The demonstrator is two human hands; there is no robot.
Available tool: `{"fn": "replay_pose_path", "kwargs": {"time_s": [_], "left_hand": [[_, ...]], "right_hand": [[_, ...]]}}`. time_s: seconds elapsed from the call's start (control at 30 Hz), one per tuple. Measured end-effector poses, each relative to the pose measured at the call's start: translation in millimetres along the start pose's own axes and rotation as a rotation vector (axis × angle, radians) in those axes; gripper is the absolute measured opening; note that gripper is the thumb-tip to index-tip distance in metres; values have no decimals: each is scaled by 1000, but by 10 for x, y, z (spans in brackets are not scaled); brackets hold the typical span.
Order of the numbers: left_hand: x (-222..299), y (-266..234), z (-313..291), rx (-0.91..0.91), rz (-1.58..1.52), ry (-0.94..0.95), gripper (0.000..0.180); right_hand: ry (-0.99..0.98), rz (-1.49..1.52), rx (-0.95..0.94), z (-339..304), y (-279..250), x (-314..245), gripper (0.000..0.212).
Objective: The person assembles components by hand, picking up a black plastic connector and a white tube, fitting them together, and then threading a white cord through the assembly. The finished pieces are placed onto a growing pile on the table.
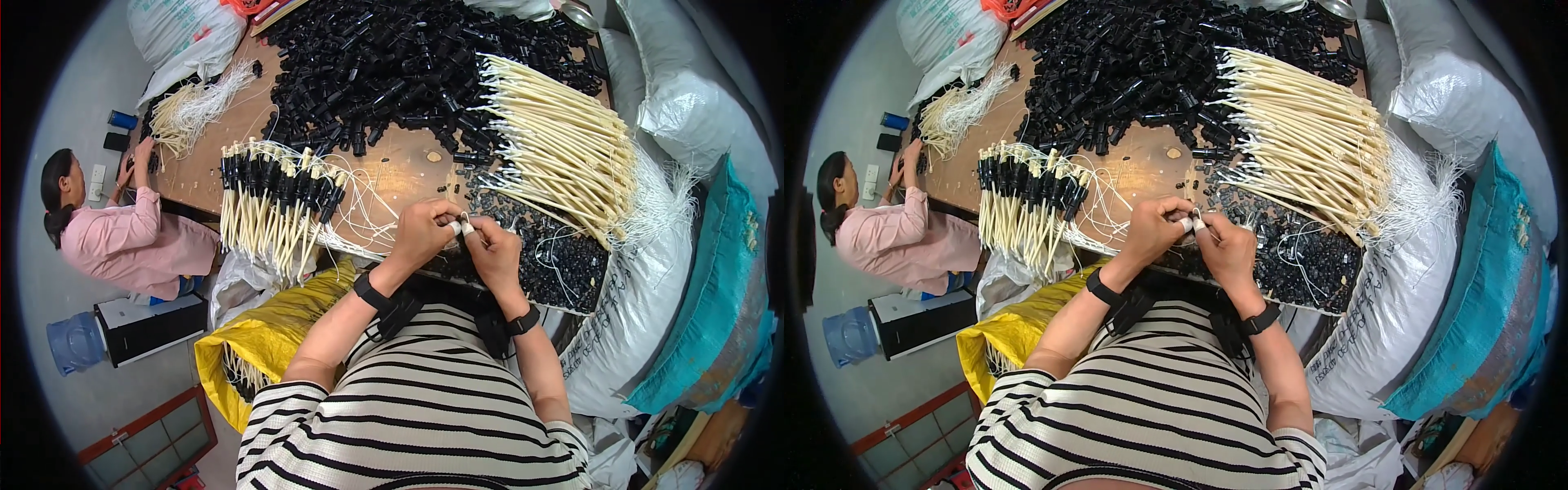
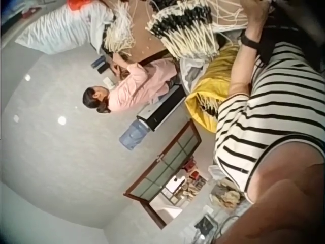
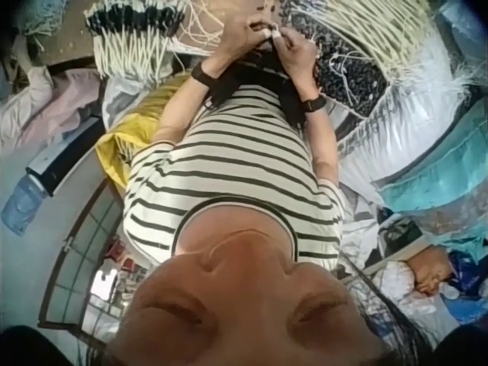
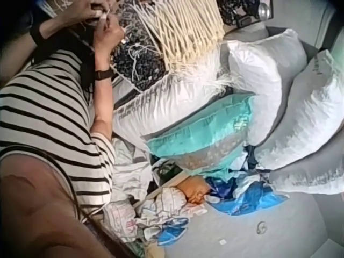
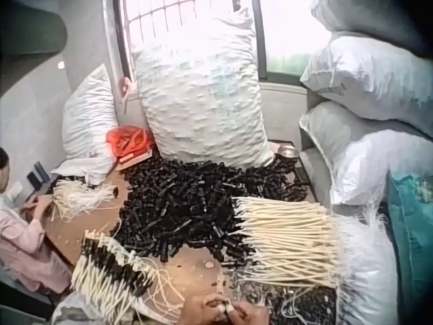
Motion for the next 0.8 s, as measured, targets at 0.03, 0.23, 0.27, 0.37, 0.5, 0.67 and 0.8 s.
{"fn": "replay_pose_path", "kwargs": {"time_s": [0.03,0.23,0.27,0.37,0.5,0.67,0.8], "left_hand": [[14,-6,-6,39,-14,-26,12],[84,-84,12,240,191,140,6],[78,-96,14,245,193,153,5],[136,-170,97,157,114,500,13],[267,-113,10,-167,31,341,25],[115,-152,46,-241,71,142,28],[195,-224,81,-309,171,39,27]], "right_hand": [[0,0,-1,-3,6,-19,9],[80,200,-53,5,-75,-134,10],[161,317,-84,10,-96,-147,13],[333,680,-122,22,-177,-130,16],[487,1253,-176,15,-304,-74,16],[448,876,-107,0,-330,-133,22],[-283,-272,-157,6,-383,-224,36]]}}
Point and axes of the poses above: each hand's wrist, its own z-axis towards the middle knuckle, its own y-axis out of the palm, x = y × z, the point moved 1 cm from there along z, towards the middle knuckle, and after that the axes turned 2 degrees about z, right-handed, at the moved point
